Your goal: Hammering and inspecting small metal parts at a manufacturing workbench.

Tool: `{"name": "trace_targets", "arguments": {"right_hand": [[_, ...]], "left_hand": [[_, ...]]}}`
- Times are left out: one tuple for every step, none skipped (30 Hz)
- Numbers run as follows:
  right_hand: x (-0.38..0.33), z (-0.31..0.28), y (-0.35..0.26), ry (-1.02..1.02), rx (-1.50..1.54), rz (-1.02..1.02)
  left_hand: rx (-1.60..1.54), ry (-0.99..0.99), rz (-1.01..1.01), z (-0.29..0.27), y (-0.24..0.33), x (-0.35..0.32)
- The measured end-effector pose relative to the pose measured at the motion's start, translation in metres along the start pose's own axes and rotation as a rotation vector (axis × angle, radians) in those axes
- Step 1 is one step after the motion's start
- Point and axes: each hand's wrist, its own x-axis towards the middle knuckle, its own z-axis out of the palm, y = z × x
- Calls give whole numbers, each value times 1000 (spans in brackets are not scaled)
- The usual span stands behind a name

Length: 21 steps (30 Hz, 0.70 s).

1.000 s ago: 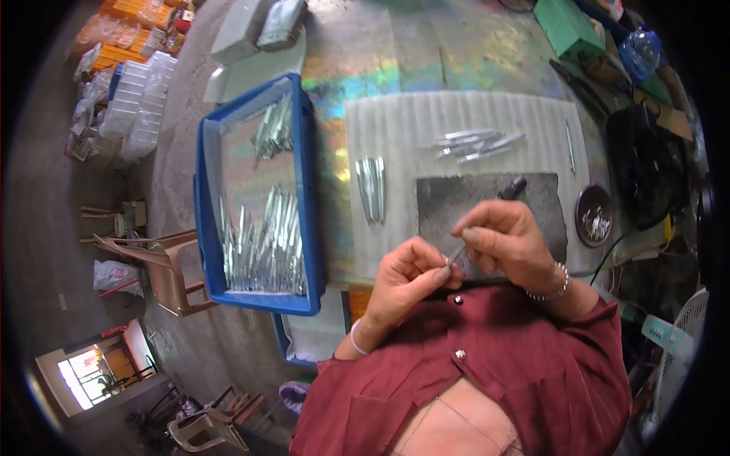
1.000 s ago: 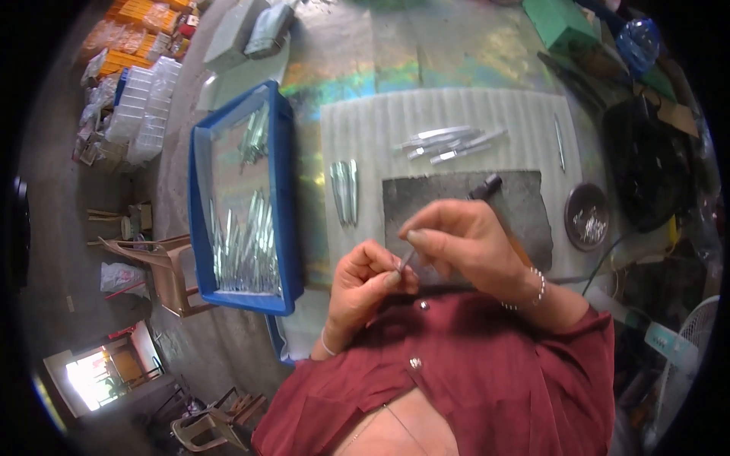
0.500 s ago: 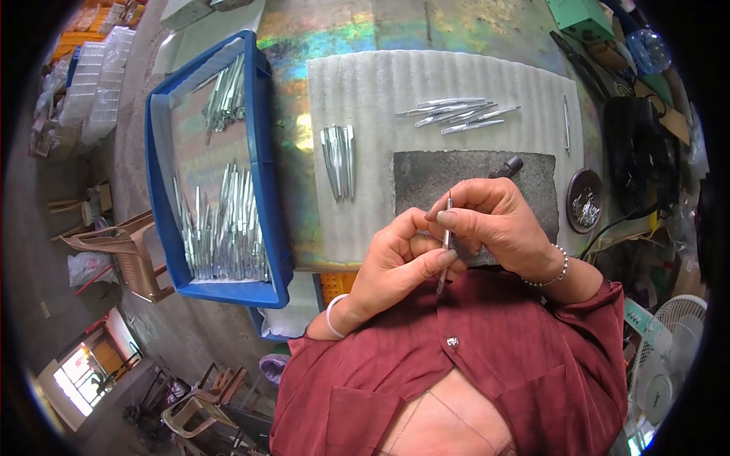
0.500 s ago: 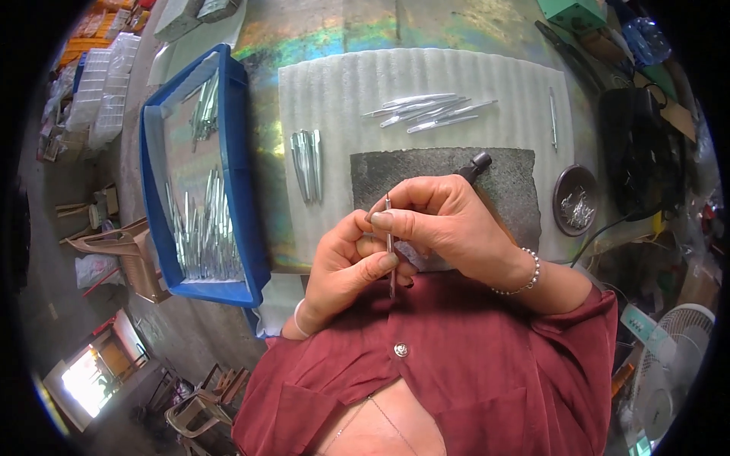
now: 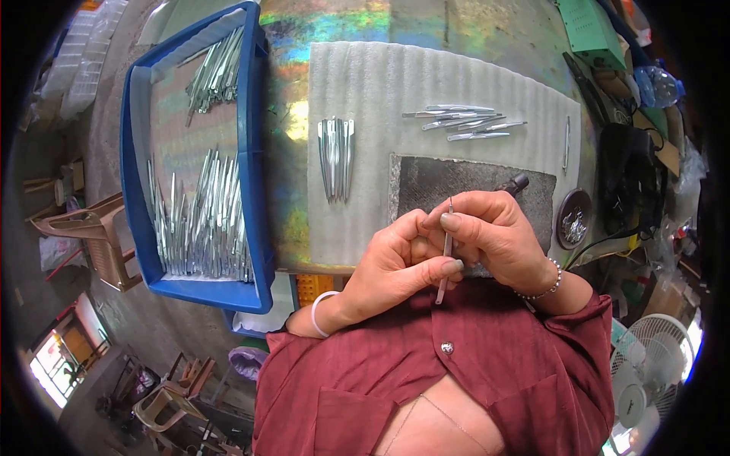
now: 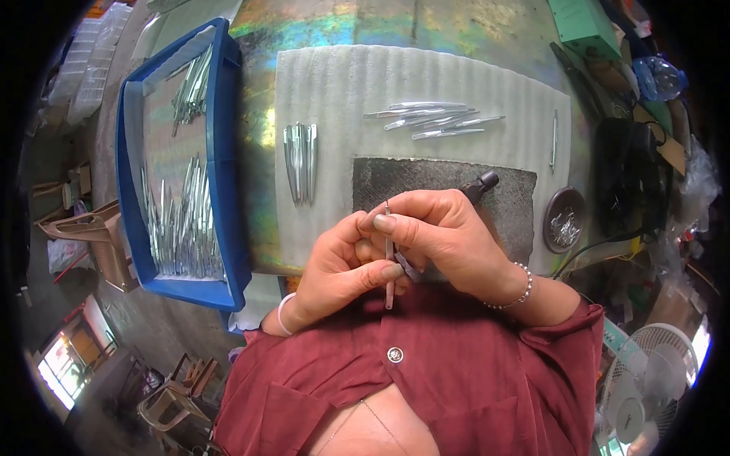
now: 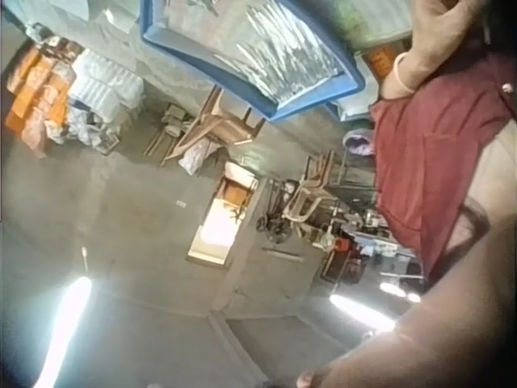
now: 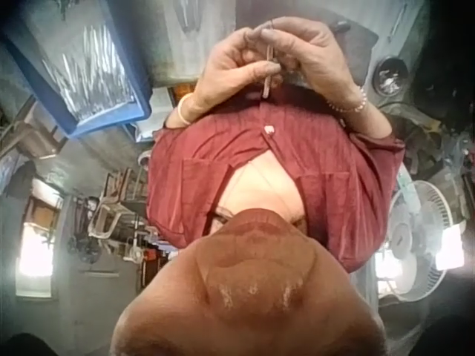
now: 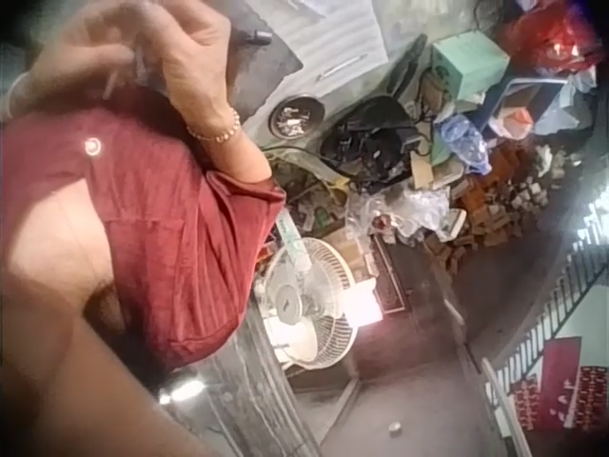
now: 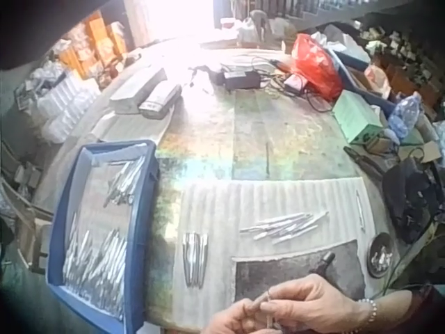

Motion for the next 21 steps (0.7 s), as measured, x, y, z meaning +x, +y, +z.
{"name": "trace_targets", "arguments": {"right_hand": [[0, 0, 1, -2, -7, 6], [-1, 0, 1, -18, 14, 6], [-1, 1, 1, -33, 35, 5], [-2, 1, 2, -34, 29, 10], [-2, 1, 3, -38, 61, 20], [-2, 1, 4, -41, 93, 30], [-1, 1, 4, -40, 88, 33], [0, 2, 5, -39, 117, 42], [0, 2, 6, -37, 145, 51], [1, 2, 7, -36, 142, 53], [1, 3, 8, -28, 142, 54], [1, 3, 8, -20, 142, 55], [0, 4, 8, -20, 140, 55], [0, 6, 8, -22, 140, 55], [-1, 7, 7, -25, 141, 55], [-1, 8, 8, -27, 138, 55], [-1, 9, 8, -45, 158, 24], [-2, 10, 8, -64, 177, -7], [-3, 9, 10, -69, 174, -7], [-4, 8, 13, -47, 147, -74], [-5, 7, 14, -26, 122, -140]], "left_hand": [[-7, 3, 5, 0, 0, 0], [-3, 2, 13, 1, 2, -1], [2, 1, 20, 2, 3, -1], [-4, 2, 25, 2, 3, -2], [-7, 0, 15, 1, 3, -3], [-10, -2, 5, 1, 3, -3], [-14, -3, 7, 1, 4, -3], [-44, 9, -18, 1, 5, -3], [-72, 20, -44, 1, 5, -4], [-75, 20, -42, 0, 5, -4], [-65, 16, -53, -1, 5, -4], [-54, 11, -63, -2, 4, -5], [-55, 10, -61, -2, 5, -6], [-81, 19, -65, -1, 5, -6], [-106, 29, -70, -1, 5, -8], [-106, 29, -67, -1, 4, -9], [-96, 36, -48, -3, 3, -10], [-86, 43, -29, -4, 2, -12], [-85, 45, -24, -7, 0, -15], [-159, 82, 17, -11, -1, -19], [-233, 119, 58, -14, -3, -21]]}}
